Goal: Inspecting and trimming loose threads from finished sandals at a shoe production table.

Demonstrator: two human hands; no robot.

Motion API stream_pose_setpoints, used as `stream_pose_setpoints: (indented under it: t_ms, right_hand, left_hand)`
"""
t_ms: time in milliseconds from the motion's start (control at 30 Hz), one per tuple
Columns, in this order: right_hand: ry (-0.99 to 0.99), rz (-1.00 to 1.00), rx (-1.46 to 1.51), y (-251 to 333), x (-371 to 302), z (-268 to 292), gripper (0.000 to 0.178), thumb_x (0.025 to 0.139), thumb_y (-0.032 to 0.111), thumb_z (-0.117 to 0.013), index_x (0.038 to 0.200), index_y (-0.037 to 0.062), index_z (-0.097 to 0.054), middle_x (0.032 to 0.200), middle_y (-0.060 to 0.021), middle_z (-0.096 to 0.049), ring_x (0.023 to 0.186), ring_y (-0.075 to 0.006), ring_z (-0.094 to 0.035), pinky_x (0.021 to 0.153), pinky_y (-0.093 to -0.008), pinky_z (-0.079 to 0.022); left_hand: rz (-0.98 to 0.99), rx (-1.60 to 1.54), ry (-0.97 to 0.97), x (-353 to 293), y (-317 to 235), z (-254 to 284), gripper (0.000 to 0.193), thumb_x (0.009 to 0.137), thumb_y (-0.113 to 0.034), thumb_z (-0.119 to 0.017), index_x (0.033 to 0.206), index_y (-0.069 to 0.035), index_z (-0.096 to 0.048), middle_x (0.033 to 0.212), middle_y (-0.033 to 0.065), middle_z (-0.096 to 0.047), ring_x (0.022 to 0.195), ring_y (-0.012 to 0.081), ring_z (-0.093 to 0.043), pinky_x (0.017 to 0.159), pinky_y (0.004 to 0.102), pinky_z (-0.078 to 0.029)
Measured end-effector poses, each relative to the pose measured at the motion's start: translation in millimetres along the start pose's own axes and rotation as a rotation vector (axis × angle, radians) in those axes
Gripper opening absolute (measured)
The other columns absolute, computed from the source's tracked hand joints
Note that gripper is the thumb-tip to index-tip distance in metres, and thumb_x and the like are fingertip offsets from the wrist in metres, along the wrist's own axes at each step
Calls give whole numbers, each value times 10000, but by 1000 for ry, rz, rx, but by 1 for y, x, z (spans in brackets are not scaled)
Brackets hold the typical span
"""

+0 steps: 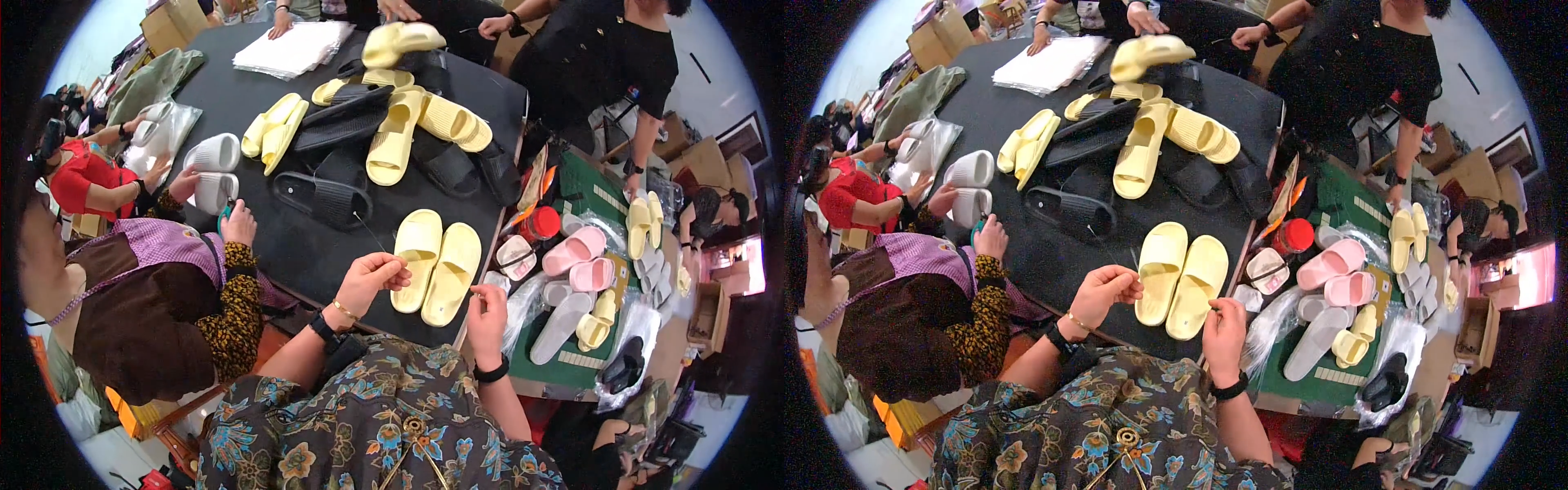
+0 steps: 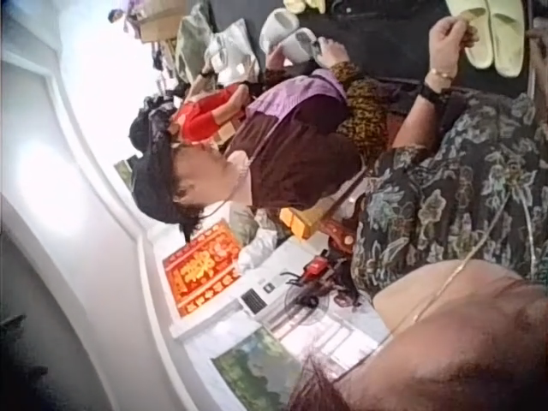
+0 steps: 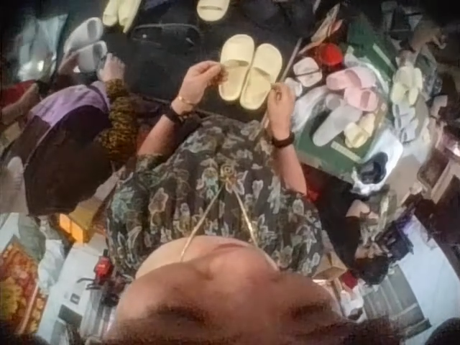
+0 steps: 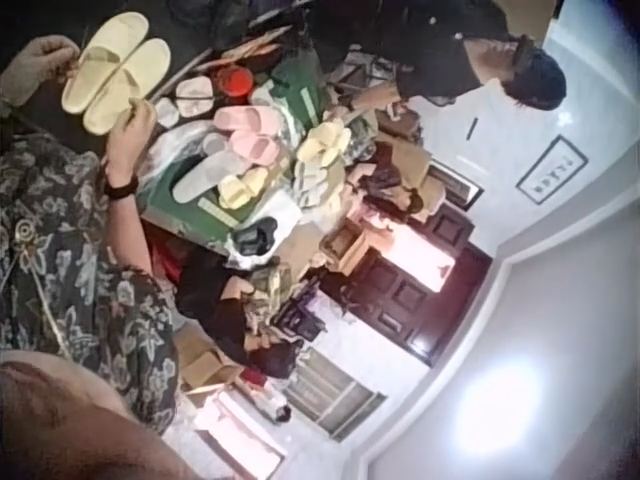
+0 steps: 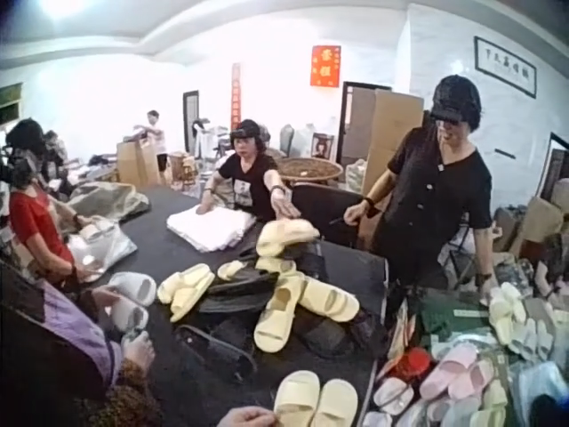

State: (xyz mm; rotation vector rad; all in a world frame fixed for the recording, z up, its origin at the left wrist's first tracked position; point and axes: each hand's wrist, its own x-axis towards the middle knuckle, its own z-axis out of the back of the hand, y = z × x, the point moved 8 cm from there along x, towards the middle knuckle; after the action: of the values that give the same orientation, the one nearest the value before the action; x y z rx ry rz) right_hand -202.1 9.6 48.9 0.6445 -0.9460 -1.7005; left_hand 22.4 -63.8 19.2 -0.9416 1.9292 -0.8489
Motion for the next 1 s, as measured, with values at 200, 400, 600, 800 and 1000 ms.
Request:
stream_pose_setpoints:
  t_ms: [200, 400, 600, 800, 1000]
  right_hand:
    - [95, 103, 241, 44, -9, -5, 136, 850, 29, -551, 962, -6, -620, 825, -111, -642, 750, -168, -625, 700, -270, -478]
    - [-15, 206, 135, 11, -2, 15, 320, 826, -50, -517, 1144, -29, -538, 943, -110, -585, 777, -169, -545, 697, -271, -445]
    - [131, 471, 23, 22, -22, -3, 358, 862, 64, -535, 1212, -6, -514, 987, -121, -615, 780, -200, -566, 713, -325, -460]
    - [112, 357, 205, 24, -29, -3, 180, 909, 23, -441, 1024, -22, -573, 908, -127, -607, 782, -199, -601, 697, -300, -479]
    - [-112, -49, 474, -53, -11, 8, 188, 918, 51, -430, 998, 1, -593, 906, -28, -610, 675, -65, -501, 523, -192, -365]
  left_hand:
    - [-26, -12, -14, -25, -7, -21, 179, 913, -154, -548, 881, 8, -616, 774, 41, -633, 670, 100, -584, 643, 237, -484]
    - [235, -231, 207, -32, 28, -62, 220, 925, -241, -548, 945, -25, -582, 837, 33, -633, 705, 105, -612, 623, 235, -490]
    - [273, -356, 259, -35, 40, -74, 179, 940, -220, -517, 995, -57, -568, 848, 23, -642, 717, 89, -618, 628, 219, -497]
    - [342, -384, 148, -25, 51, -63, 181, 936, -218, -523, 1003, -55, -563, 851, 19, -634, 740, 89, -616, 626, 213, -498]
    - [150, 17, 26, -15, 60, -41, 226, 924, -261, -544, 904, -46, -609, 762, 19, -642, 638, 82, -599, 564, 223, -476]
